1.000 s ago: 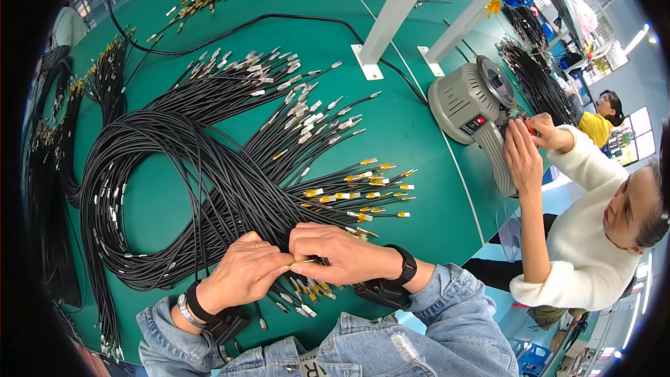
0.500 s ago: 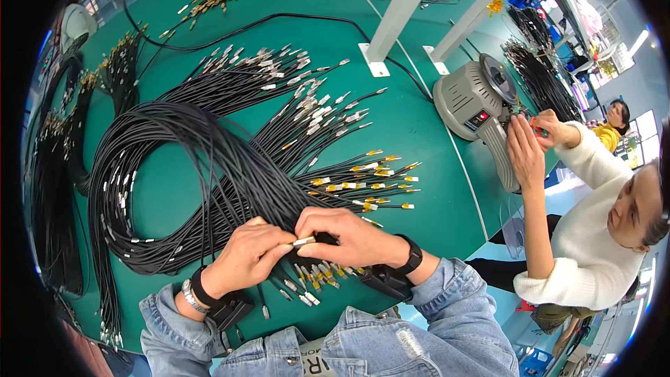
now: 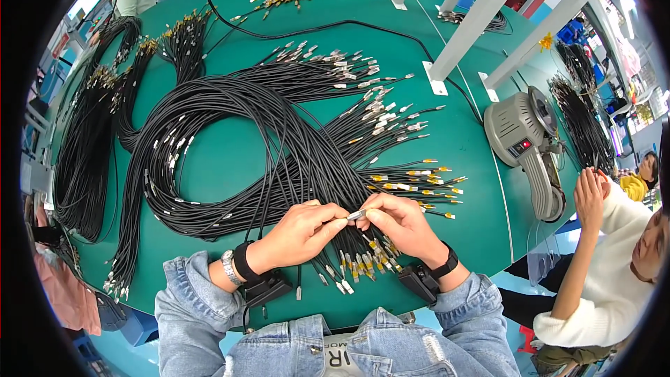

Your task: The person gathers a bundle of cables, moves them across the table, and then slides a small sleeve onto the end of each cable one at a time.

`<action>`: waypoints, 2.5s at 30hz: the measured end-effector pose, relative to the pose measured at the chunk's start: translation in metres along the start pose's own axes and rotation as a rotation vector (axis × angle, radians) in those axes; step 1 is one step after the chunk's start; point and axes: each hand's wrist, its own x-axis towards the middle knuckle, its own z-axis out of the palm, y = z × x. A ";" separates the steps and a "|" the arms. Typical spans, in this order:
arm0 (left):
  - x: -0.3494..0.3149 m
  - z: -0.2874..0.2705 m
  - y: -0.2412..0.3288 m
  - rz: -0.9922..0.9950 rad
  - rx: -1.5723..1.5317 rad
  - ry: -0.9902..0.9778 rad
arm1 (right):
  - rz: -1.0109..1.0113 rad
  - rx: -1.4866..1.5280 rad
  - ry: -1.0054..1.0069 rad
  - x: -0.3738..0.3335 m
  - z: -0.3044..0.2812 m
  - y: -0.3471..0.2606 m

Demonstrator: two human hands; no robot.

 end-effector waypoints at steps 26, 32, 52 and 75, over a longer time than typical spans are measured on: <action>-0.068 -0.083 0.017 0.099 0.384 -0.262 | 0.087 -0.603 0.080 -0.037 -0.020 -0.029; -0.063 -0.072 0.036 0.064 0.524 -0.182 | -0.103 -0.928 0.110 -0.040 -0.018 -0.016; -0.031 -0.046 0.025 0.275 0.722 -0.272 | 0.224 -0.442 -0.061 -0.049 0.006 -0.035; -0.035 -0.106 0.026 0.246 0.631 -0.111 | -0.228 -1.003 -0.119 -0.035 0.004 -0.053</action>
